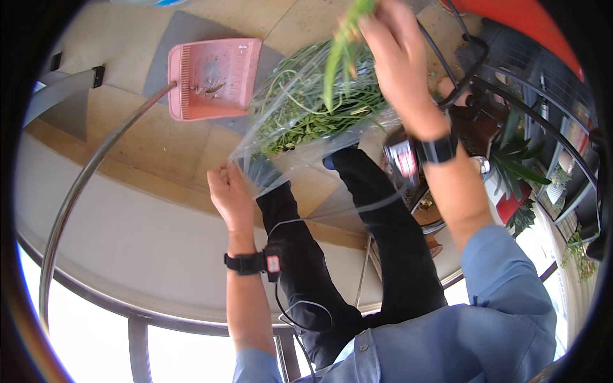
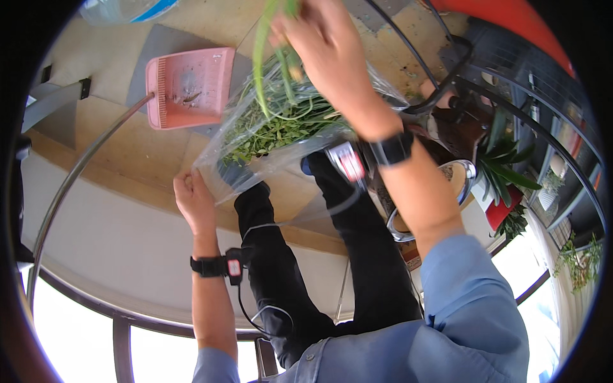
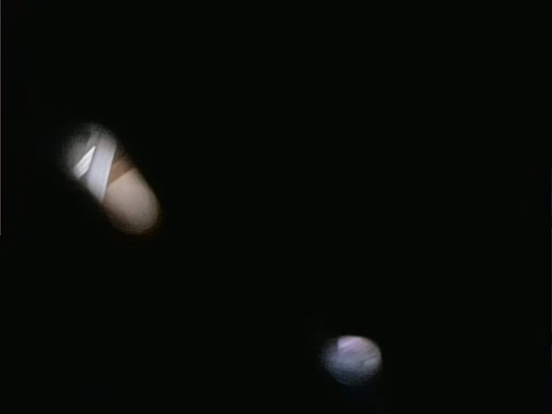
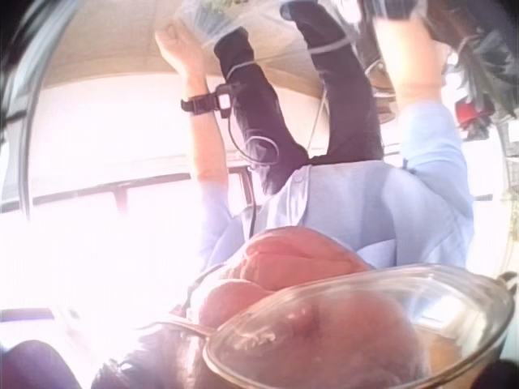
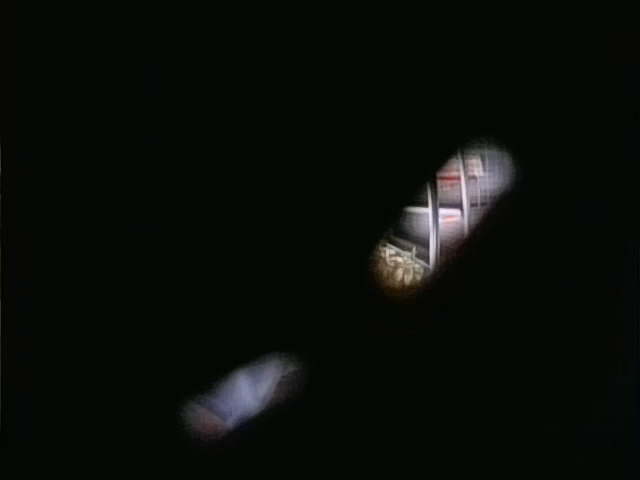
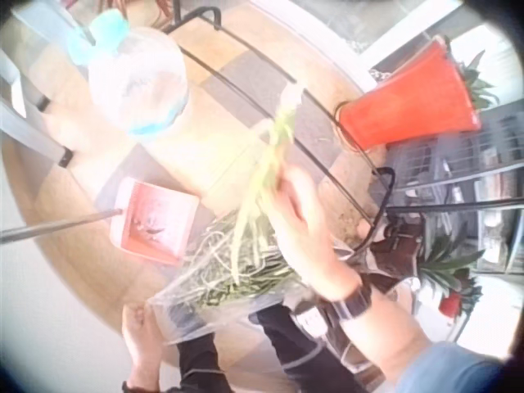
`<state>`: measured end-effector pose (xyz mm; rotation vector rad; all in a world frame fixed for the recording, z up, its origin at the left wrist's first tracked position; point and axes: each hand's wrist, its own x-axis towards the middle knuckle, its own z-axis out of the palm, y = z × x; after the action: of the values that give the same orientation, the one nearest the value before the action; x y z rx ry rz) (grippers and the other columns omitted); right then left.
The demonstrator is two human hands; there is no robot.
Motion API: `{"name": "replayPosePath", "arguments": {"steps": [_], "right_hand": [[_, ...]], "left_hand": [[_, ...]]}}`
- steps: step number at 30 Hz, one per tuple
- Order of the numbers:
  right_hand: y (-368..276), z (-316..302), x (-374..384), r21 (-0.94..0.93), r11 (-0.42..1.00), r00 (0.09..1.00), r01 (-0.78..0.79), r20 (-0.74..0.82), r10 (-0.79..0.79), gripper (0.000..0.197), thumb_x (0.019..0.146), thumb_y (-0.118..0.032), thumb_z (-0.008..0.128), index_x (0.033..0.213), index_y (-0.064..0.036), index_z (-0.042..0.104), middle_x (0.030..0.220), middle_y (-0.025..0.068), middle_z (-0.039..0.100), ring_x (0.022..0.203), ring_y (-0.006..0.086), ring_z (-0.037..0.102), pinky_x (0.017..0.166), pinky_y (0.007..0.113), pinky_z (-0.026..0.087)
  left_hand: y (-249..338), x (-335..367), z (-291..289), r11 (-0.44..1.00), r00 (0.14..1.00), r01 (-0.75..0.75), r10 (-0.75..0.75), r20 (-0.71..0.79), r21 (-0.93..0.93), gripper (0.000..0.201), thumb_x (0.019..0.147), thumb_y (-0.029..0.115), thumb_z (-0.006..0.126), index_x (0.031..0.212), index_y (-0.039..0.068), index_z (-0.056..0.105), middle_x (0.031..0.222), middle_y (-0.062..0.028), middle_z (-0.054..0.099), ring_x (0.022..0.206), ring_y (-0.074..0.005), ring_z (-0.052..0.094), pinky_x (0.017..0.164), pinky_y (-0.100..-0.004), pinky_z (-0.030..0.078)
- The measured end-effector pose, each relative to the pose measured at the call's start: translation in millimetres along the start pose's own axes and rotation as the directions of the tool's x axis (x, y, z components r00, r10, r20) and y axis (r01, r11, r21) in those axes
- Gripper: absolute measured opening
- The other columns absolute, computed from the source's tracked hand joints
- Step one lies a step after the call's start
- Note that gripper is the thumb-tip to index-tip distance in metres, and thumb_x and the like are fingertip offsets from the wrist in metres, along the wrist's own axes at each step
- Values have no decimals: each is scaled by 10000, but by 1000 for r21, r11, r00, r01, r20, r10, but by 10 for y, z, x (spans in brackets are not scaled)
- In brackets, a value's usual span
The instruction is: The person sits on the floor and places green plant stems into a clear plastic bag. Then they use a broom and dustpan to sweep debris from the floor into the dustpan and empty it into a nearby pot. The person also moves a potted plant aside during the cleaning.
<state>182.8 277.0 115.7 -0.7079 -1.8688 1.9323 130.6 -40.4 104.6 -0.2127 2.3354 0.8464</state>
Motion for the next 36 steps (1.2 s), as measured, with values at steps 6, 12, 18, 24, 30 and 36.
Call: {"name": "replayPosePath", "arguments": {"steps": [6, 12, 18, 24, 30, 36], "right_hand": [[-447, 69, -1614, 543, 489, 577, -683, -9, 817, 230, 944, -210, 527, 1080, -28, 494, 852, 96, 597, 653, 175, 597, 621, 296, 536], [432, 442, -1850, 652, 247, 342, -717, 19, 940, 281, 933, -300, 561, 1013, -38, 500, 860, 37, 560, 786, 153, 583, 781, 332, 509], [483, 453, -2087, 297, 501, 530, -813, 19, 848, 414, 902, -203, 600, 1237, 16, 494, 1119, 104, 564, 985, 186, 561, 888, 334, 443], [75, 406, -2136, -92, 634, 641, -768, -121, 758, 342, 766, -4, 618, 1107, 0, 599, 769, -4, 524, 630, 88, 483, 572, 247, 417], [-926, 1304, -1152, -245, 956, 974, -164, 116, 197, 426, 779, 0, 607, 1199, 5, 540, 1012, 101, 571, 969, 218, 570, 855, 309, 466], [-2116, 3092, -330, -382, 884, 963, 269, 76, -260, 591, 728, -129, 714, 1260, 3, 492, 1139, 234, 565, 1096, 375, 546, 948, 411, 448]], "left_hand": [[282, 38, 23, 981, 995, -102, 104, -3, 168, 238, 961, 229, 527, 1030, 2, 539, 706, -88, 585, 618, -172, 521, 627, -330, 459], [216, -66, 116, 956, 976, -217, 218, 17, 198, 205, 965, 220, 511, 1011, 20, 518, 677, -131, 607, 617, -240, 577, 629, -374, 469], [34, -38, 173, 989, 992, -107, 99, 79, 105, 191, 952, 187, 508, 1047, 22, 488, 688, -137, 622, 593, -253, 597, 592, -360, 481], [74, -108, -81, 987, 971, 106, -130, 203, 124, 388, 902, 164, 553, 1237, 14, 426, 735, -154, 638, 618, -259, 638, 585, -363, 520], [-13, -535, -844, 994, 977, 100, -106, 183, 42, 441, 872, 186, 581, 1265, 14, 480, 902, -150, 644, 804, -291, 642, 738, -381, 509], [-217, -1031, -1934, 993, 993, -116, 115, 40, 24, 361, 843, 151, 610, 1174, 13, 569, 960, -141, 630, 879, -287, 612, 828, -370, 477]]}}
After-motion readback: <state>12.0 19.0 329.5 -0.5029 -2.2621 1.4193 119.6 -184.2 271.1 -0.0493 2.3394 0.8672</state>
